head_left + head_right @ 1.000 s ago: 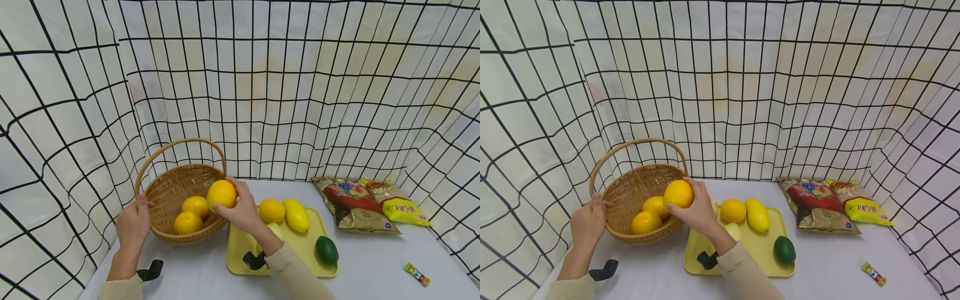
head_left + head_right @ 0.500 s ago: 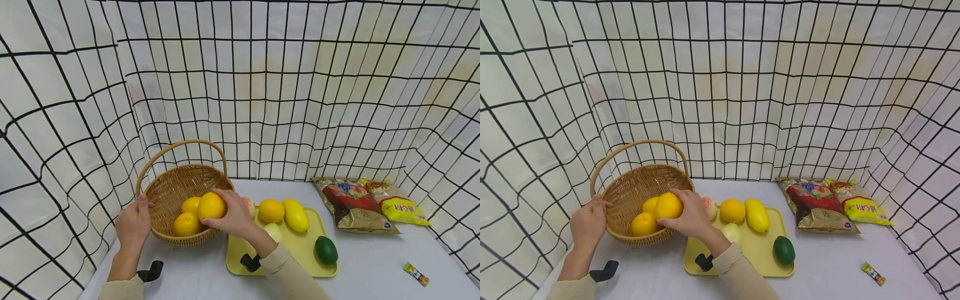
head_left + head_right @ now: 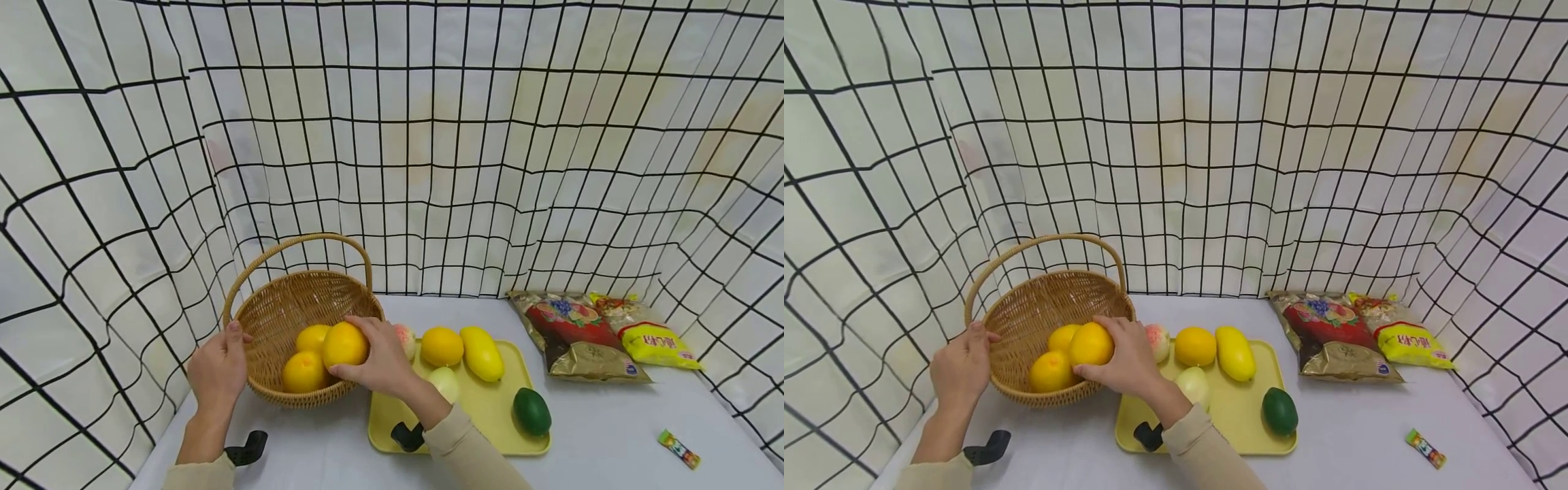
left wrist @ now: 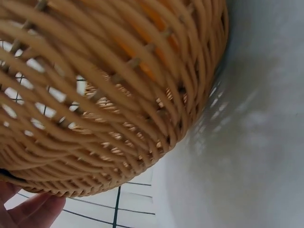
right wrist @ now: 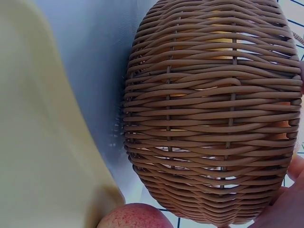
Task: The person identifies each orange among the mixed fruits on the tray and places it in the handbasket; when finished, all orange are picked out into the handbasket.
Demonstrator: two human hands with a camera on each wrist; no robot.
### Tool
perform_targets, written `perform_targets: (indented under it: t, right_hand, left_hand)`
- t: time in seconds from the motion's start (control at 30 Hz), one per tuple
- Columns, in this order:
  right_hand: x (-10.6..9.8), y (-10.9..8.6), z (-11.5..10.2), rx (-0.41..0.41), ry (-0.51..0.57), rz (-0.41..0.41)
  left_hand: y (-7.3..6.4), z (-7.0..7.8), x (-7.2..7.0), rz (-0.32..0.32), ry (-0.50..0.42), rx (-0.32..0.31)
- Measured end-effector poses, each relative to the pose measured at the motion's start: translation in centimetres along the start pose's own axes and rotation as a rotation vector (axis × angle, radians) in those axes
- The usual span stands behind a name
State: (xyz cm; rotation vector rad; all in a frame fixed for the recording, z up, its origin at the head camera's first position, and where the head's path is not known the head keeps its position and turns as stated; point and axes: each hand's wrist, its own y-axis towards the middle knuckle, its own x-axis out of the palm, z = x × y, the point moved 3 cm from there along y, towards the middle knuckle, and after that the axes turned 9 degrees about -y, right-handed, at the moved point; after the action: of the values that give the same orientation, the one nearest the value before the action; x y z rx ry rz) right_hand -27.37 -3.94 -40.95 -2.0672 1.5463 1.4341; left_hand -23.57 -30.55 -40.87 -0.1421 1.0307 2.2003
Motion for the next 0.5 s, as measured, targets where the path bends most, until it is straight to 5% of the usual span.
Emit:
perform_targets:
  t: [0.5]
  right_hand:
    - [0.1,-0.31,0.04,-0.063,0.118,0.05]
  left_hand:
    - [-0.29,-0.51,0.14,0.071,-0.05,0.052]
